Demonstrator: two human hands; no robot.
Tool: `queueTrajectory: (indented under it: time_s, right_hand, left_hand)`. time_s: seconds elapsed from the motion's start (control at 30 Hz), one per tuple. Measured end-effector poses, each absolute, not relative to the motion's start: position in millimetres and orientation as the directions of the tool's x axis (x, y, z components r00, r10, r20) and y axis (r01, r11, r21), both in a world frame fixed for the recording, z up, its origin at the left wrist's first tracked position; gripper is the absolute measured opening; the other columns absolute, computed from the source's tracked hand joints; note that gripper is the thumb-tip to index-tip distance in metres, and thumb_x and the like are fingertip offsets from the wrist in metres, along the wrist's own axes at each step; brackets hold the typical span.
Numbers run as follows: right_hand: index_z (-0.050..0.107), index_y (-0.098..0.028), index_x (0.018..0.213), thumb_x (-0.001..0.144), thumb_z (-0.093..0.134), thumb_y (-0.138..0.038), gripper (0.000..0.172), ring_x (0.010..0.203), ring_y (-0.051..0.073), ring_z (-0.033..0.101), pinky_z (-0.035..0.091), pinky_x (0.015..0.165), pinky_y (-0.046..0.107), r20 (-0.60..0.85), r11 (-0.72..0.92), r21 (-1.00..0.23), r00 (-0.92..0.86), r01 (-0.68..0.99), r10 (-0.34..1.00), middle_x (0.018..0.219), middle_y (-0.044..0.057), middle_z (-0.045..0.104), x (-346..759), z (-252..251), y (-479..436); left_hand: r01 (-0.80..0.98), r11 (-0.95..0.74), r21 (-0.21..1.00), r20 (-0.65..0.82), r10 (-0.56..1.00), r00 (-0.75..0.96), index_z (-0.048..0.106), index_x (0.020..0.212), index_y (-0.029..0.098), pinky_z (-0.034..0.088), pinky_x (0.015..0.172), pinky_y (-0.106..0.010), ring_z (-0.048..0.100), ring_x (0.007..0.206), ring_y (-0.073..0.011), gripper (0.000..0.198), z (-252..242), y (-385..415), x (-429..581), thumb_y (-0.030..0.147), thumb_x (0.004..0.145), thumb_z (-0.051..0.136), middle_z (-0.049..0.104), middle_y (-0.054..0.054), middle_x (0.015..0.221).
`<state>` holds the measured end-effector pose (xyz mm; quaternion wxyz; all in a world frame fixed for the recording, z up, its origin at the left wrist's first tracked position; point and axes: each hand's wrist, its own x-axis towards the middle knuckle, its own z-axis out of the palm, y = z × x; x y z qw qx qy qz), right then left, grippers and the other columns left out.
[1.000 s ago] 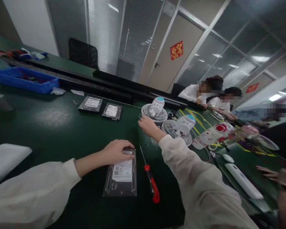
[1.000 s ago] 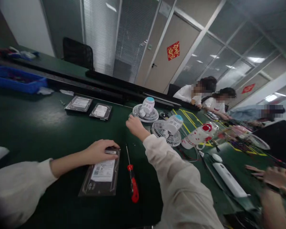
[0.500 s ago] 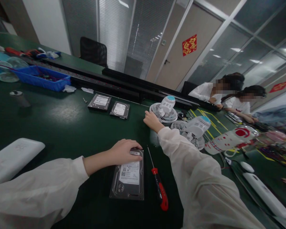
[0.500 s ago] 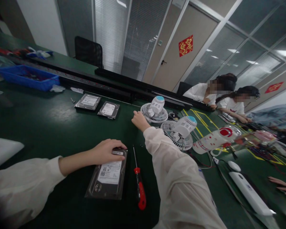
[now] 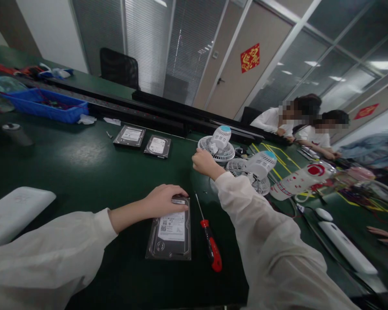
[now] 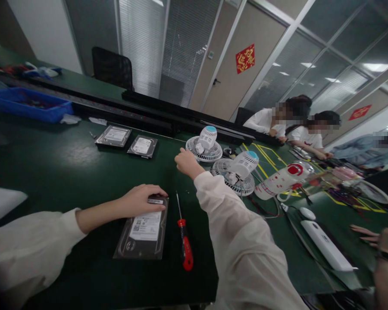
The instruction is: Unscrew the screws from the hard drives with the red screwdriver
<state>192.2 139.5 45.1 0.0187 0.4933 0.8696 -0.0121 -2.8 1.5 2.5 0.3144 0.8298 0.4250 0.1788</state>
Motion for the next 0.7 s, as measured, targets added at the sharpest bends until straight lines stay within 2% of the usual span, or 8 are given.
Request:
queueTrajectory:
  time_s: [0.07, 0.13, 0.23, 0.3, 0.4, 0.47, 0.57, 0.7]
  right_hand:
    - [0.064, -0.015, 0.126, 0.098, 0.065, -0.039, 0.036, 0.112, 0.022, 0.067, 0.059, 0.096, 0.044, -0.003, 0.434, -0.231, -0.446, 0.871, 0.895, 0.128, 0.011, 0.067, 196, 53, 124]
    - [0.071, -0.012, 0.102, 0.096, 0.066, -0.035, 0.024, 0.095, 0.019, 0.068, 0.057, 0.089, 0.037, 0.000, 0.342, -0.484, -0.391, 0.805, 0.920, 0.101, 0.008, 0.073, 200, 59, 98]
    - [0.071, -0.014, 0.085, 0.089, 0.066, -0.038, 0.025, 0.072, 0.012, 0.060, 0.048, 0.071, 0.028, -0.080, 0.149, -0.815, -0.364, 0.560, 0.928, 0.078, 0.002, 0.069, 208, 61, 43]
    - [0.069, -0.016, 0.078, 0.081, 0.070, -0.047, 0.031, 0.066, 0.011, 0.055, 0.042, 0.063, 0.027, -0.168, -0.020, -0.929, -0.372, 0.370, 0.913, 0.074, 0.002, 0.066, 213, 58, 5]
    - [0.064, -0.017, 0.072, 0.074, 0.076, -0.051, 0.037, 0.063, 0.009, 0.050, 0.038, 0.060, 0.026, -0.282, -0.253, -0.959, -0.375, 0.125, 0.883, 0.071, 0.000, 0.060, 218, 51, -39]
    - [0.064, -0.016, 0.072, 0.071, 0.081, -0.049, 0.036, 0.062, 0.008, 0.047, 0.035, 0.059, 0.024, -0.333, -0.360, -0.933, -0.380, -0.001, 0.863, 0.068, -0.002, 0.056, 219, 47, -56]
    - [0.066, -0.016, 0.074, 0.070, 0.085, -0.043, 0.033, 0.062, 0.007, 0.045, 0.032, 0.058, 0.023, -0.377, -0.456, -0.880, -0.386, -0.136, 0.842, 0.067, -0.003, 0.055, 219, 44, -70]
    - [0.068, -0.015, 0.075, 0.070, 0.086, -0.036, 0.028, 0.063, 0.007, 0.044, 0.030, 0.057, 0.023, -0.402, -0.515, -0.820, -0.389, -0.251, 0.829, 0.066, -0.004, 0.052, 214, 42, -81]
  left_hand:
    - [0.578, -0.443, 0.685, 0.040, 0.816, 0.577, 0.073, 0.122, 0.024, 0.049, 0.104, -0.050, 0.067, 0.117, -0.0312, 0.042, 1, 1, -4, 0.050, 0.089, 0.068, 0.074, -0.007, 0.126]
    - [0.556, -0.445, 0.702, 0.059, 0.814, 0.578, 0.072, 0.123, 0.023, 0.050, 0.102, -0.050, 0.067, 0.116, -0.0308, 0.042, -3, 3, -5, 0.049, 0.090, 0.069, 0.074, -0.008, 0.125]
    - [0.508, -0.446, 0.736, 0.103, 0.817, 0.568, 0.069, 0.126, 0.020, 0.053, 0.097, -0.046, 0.067, 0.115, -0.0281, 0.043, -9, 7, -7, 0.045, 0.091, 0.069, 0.072, -0.009, 0.125]
    - [0.478, -0.446, 0.756, 0.140, 0.825, 0.548, 0.067, 0.128, 0.020, 0.054, 0.097, -0.044, 0.066, 0.116, -0.0261, 0.043, -10, 8, -9, 0.042, 0.091, 0.069, 0.070, -0.009, 0.125]
    - [0.426, -0.483, 0.765, 0.239, 0.828, 0.508, 0.067, 0.122, 0.020, 0.052, 0.099, -0.044, 0.063, 0.115, -0.0247, 0.035, -3, 5, -11, 0.034, 0.091, 0.071, 0.069, -0.008, 0.120]
    - [0.329, -0.574, 0.749, 0.367, 0.775, 0.515, 0.070, 0.108, 0.020, 0.052, 0.094, -0.042, 0.064, 0.105, -0.0232, 0.021, 6, -3, -9, 0.029, 0.089, 0.072, 0.070, -0.005, 0.107]
    - [0.193, -0.642, 0.742, 0.454, 0.694, 0.559, 0.072, 0.098, 0.020, 0.052, 0.087, -0.037, 0.065, 0.095, -0.0200, 0.009, 19, -20, -5, 0.025, 0.090, 0.072, 0.070, -0.002, 0.097]
    - [0.091, -0.638, 0.764, 0.485, 0.663, 0.570, 0.075, 0.096, 0.019, 0.052, 0.084, -0.033, 0.066, 0.093, -0.0184, 0.006, 22, -38, 3, 0.021, 0.091, 0.072, 0.071, -0.003, 0.094]
